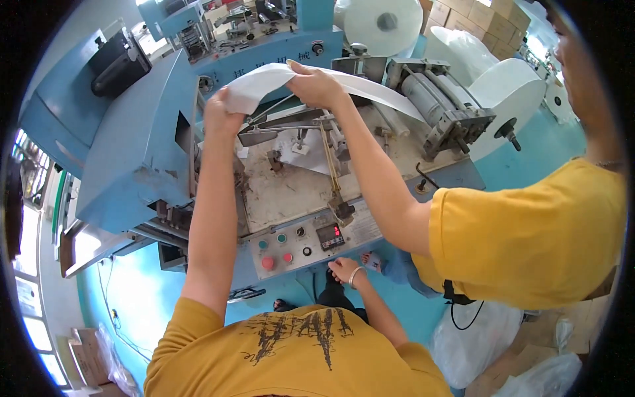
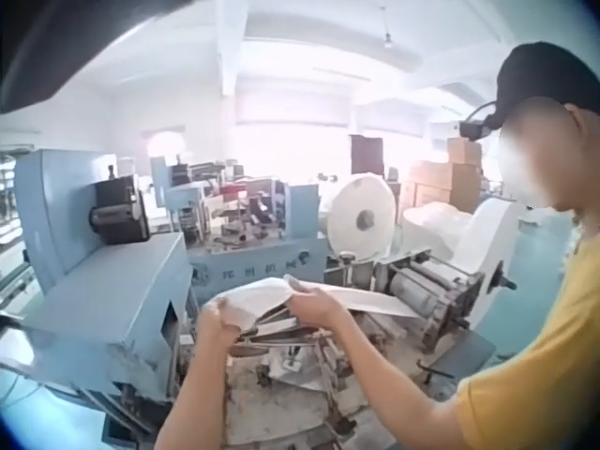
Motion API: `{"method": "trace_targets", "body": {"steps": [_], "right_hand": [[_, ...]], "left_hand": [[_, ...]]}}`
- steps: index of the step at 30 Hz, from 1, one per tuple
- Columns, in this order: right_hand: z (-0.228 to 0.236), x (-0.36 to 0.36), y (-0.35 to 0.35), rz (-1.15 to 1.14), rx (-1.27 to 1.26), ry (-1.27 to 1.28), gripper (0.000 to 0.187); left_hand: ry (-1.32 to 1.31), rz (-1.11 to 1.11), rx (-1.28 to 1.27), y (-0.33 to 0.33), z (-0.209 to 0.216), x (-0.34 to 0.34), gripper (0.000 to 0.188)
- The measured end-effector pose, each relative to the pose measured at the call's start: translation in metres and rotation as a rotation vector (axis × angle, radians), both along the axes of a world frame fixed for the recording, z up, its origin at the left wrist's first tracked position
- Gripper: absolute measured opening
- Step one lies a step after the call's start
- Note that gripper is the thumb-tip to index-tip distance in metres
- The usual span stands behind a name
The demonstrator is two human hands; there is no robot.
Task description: Threading non-woven fabric through a mask-making machine.
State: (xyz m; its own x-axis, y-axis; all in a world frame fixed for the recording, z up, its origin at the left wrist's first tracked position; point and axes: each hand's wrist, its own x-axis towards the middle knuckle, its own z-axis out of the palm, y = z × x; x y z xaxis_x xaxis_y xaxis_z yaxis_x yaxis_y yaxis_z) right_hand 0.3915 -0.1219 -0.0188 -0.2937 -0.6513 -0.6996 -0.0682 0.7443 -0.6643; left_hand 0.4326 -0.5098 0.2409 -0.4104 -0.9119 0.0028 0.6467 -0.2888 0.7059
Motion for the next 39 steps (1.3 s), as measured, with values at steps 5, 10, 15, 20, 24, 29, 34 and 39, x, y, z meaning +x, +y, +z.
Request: {"method": "trace_targets", "body": {"steps": [5, 10, 15, 20, 24, 29, 34, 39], "right_hand": [[-0.004, -0.025, -0.001, 0.093, 0.044, -0.065, 0.032], [-0.012, -0.026, 0.003, 0.111, 0.01, 0.076, 0.032], [-0.004, -0.01, 0.017, 0.158, -0.03, 0.178, 0.027], [0.017, -0.021, 0.024, 0.099, -0.006, 0.205, 0.027], [0.05, -0.035, 0.015, 0.104, -0.04, 0.215, 0.027], [0.101, -0.088, -0.012, 0.104, -0.229, 0.004, 0.024], [0.166, -0.169, -0.046, 0.086, -0.47, 0.056, 0.025], [0.183, -0.271, -0.076, -0.106, -0.704, 0.347, 0.021]], "left_hand": [[0.011, 0.223, 0.171, -0.011, -0.02, 0.025, 0.023], [-0.985, 0.398, -0.232, -0.016, -0.067, 0.054, 0.022], [-1.201, 0.588, -0.423, -0.006, -0.087, 0.069, 0.031], [-0.528, 0.493, -0.418, 0.057, -0.045, 0.055, 0.037], [-1.059, 0.772, -0.597, 0.015, -0.082, 0.059, 0.034], [-1.146, 0.756, -0.613, -0.003, -0.097, 0.057, 0.026], [-0.722, 0.83, -0.667, 0.022, -0.015, 0.033, 0.021], [-0.712, 0.872, -0.751, 0.045, 0.056, -0.018, 0.023]]}}
